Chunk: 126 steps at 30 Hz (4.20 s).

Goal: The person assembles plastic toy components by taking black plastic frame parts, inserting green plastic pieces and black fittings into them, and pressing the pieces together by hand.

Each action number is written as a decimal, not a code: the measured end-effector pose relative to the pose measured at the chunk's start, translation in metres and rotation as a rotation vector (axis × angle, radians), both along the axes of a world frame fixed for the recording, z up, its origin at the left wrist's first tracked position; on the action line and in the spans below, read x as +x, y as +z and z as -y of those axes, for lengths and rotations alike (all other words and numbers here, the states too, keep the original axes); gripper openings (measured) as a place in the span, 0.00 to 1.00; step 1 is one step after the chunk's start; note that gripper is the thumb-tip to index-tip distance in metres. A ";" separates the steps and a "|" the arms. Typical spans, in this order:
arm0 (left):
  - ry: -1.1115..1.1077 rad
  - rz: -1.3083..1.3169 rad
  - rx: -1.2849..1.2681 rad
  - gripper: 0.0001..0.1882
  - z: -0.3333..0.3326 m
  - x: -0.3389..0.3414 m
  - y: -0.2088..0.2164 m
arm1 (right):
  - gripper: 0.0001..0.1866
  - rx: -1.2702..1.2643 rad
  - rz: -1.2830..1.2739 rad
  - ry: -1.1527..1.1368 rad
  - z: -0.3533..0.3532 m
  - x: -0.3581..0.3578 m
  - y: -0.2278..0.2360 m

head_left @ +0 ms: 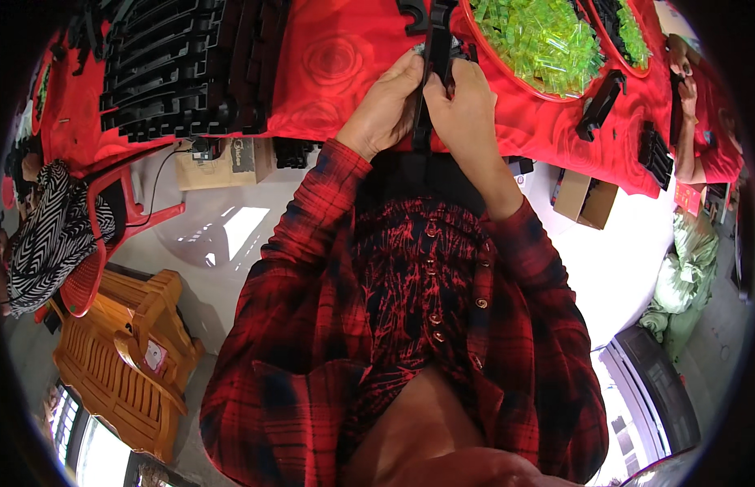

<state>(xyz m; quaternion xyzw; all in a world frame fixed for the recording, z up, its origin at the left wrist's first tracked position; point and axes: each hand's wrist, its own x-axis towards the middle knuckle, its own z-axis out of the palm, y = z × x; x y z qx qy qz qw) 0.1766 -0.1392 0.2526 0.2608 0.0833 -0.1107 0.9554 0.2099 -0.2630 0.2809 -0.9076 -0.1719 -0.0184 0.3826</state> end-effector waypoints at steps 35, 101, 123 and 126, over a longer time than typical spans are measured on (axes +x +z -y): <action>0.201 -0.140 -0.249 0.21 -0.027 -0.026 -0.005 | 0.08 0.104 0.185 0.023 0.049 0.006 -0.005; -0.007 0.020 0.327 0.23 -0.016 -0.032 0.019 | 0.10 0.713 -0.518 -0.002 0.039 -0.010 0.037; -0.048 -0.063 0.379 0.18 -0.007 -0.035 0.028 | 0.30 0.181 -0.293 0.373 0.042 -0.021 0.051; -0.043 -0.062 0.374 0.17 -0.007 -0.034 0.031 | 0.28 0.204 -0.278 0.379 0.042 -0.021 0.046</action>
